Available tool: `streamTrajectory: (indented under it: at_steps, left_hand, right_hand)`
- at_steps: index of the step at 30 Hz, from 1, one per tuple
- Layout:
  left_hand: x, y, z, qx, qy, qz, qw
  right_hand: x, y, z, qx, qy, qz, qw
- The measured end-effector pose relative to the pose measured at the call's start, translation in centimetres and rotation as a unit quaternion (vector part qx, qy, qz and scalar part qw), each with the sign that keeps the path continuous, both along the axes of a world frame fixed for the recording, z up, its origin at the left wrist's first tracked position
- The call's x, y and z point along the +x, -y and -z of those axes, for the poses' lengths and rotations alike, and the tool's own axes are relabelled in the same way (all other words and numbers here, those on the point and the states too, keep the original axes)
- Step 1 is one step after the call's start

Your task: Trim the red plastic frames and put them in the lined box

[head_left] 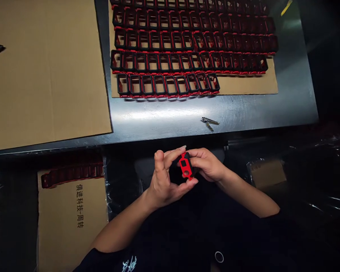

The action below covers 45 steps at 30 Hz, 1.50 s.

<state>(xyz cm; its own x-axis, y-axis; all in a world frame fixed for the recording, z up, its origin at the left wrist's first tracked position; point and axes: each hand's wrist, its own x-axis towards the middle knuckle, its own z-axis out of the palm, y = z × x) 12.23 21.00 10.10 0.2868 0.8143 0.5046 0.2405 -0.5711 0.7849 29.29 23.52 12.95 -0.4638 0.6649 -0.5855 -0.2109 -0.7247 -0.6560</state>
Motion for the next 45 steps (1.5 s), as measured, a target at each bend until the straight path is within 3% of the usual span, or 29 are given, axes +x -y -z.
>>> streamTrajectory:
  at_steps: [5,10,13,15,17,19,22,28,32,35,45]
  left_hand:
    - [-0.2,0.4,0.0,-0.060,0.012,-0.042,0.997]
    - [-0.1,0.3,-0.4,-0.058,-0.029,-0.062,0.996]
    - [-0.3,0.3,-0.1,-0.040,-0.096,-0.070,0.992]
    - [-0.4,0.5,0.3,-0.043,-0.106,-0.064,0.991]
    - [-0.7,0.9,0.7,-0.085,-0.054,-0.057,0.993]
    - [-0.9,1.4,1.1,-0.136,0.022,-0.061,0.989]
    - [-1.2,1.9,1.3,-0.142,0.054,-0.079,0.985]
    - [-0.9,1.0,0.8,0.031,-0.021,-0.081,0.996]
    - [-0.7,0.5,0.6,0.082,-0.049,-0.106,0.990]
    - [-0.8,0.6,0.7,0.071,-0.043,-0.105,0.991]
    - [-1.4,1.6,1.8,-0.068,0.011,-0.088,0.994]
  right_hand:
    - [0.6,0.6,0.9,-0.062,-0.069,-0.013,0.996]
    - [1.2,1.1,1.5,-0.073,-0.086,-0.005,0.994]
    - [0.8,1.2,0.0,0.042,0.046,0.026,0.998]
    - [0.4,1.2,-1.6,0.161,0.162,0.002,0.974]
    - [0.4,1.1,-3.1,0.247,0.227,-0.038,0.941]
    - [0.6,1.0,-4.0,0.272,0.250,-0.041,0.928]
    - [1.0,0.6,-4.0,0.238,0.272,-0.033,0.932]
    - [0.0,0.2,-3.2,0.202,0.260,-0.093,0.940]
    - [-0.3,0.1,-3.6,0.220,0.284,-0.096,0.928]
    - [-0.2,0.0,-3.7,0.207,0.260,-0.101,0.938]
    - [-0.2,-0.1,-3.0,0.117,0.173,-0.083,0.975]
